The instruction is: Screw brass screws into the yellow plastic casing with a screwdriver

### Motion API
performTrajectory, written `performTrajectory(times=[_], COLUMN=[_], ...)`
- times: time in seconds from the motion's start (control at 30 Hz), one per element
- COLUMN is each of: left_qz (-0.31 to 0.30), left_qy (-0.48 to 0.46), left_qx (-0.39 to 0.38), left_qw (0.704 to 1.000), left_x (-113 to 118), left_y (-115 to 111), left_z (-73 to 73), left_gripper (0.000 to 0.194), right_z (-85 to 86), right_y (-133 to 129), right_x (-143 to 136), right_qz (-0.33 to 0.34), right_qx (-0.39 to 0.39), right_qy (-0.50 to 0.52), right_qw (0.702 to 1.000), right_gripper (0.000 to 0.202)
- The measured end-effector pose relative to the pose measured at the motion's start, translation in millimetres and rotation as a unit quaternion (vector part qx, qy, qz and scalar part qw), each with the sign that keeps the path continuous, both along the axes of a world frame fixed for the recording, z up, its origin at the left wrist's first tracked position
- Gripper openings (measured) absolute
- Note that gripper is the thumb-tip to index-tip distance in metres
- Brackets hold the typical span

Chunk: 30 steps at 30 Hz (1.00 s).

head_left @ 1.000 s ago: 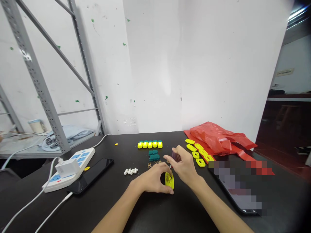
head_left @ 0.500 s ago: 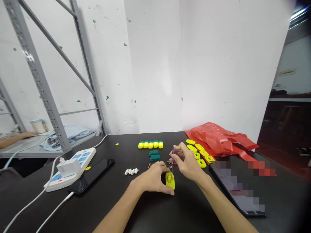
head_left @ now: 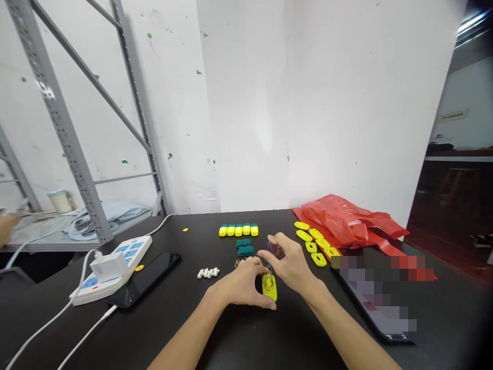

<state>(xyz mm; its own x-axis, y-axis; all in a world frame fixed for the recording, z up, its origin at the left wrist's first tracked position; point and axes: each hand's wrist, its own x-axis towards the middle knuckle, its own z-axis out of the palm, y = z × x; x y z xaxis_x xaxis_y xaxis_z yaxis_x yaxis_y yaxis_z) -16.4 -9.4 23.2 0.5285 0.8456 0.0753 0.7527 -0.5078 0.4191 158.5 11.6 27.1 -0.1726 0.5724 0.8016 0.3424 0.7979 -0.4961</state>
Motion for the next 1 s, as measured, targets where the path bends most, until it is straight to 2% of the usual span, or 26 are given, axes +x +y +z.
performTrajectory(times=[0.1,0.23,0.33,0.47,0.57,0.7,0.8,0.9,1.0], left_qz=[-0.005,-0.009,-0.010,0.000,0.001,-0.004,-0.006,-0.013,-0.011], left_qy=[0.004,0.006,0.009,0.017,0.015,0.012,0.011,0.006,0.010], left_qx=[0.007,0.018,0.024,0.010,0.005,0.005,0.009,0.015,0.015], left_qw=[1.000,1.000,1.000,1.000,1.000,1.000,1.000,1.000,1.000], left_x=[-0.1,0.1,0.5,1.0,0.9,0.9,1.0,0.8,0.6], left_y=[0.4,0.2,-0.3,-1.4,-2.0,-1.9,-1.7,-1.6,-2.0], left_z=[-0.4,-0.7,-0.5,0.8,2.0,2.8,2.6,2.4,2.6], left_gripper=[0.081,0.083,0.083,0.087,0.086,0.084,0.082,0.080,0.083], right_z=[3.3,6.5,7.3,5.9,0.8,-6.7,-6.0,-1.3,2.1], right_y=[-3.1,-3.2,-1.1,1.6,4.2,6.5,4.3,0.1,-2.4], right_x=[1.8,9.4,12.5,10.9,7.6,3.7,3.2,5.6,9.1], right_qz=[0.033,0.102,0.122,0.082,0.028,-0.026,-0.037,0.011,0.087], right_qx=[0.000,-0.082,-0.120,-0.116,-0.078,-0.013,0.019,0.011,-0.052], right_qy=[0.009,0.031,0.041,0.047,0.042,0.023,0.015,0.032,0.046], right_qw=[0.999,0.991,0.984,0.989,0.996,0.999,0.999,0.999,0.994], right_gripper=[0.014,0.014,0.010,0.021,0.027,0.028,0.024,0.016,0.013])
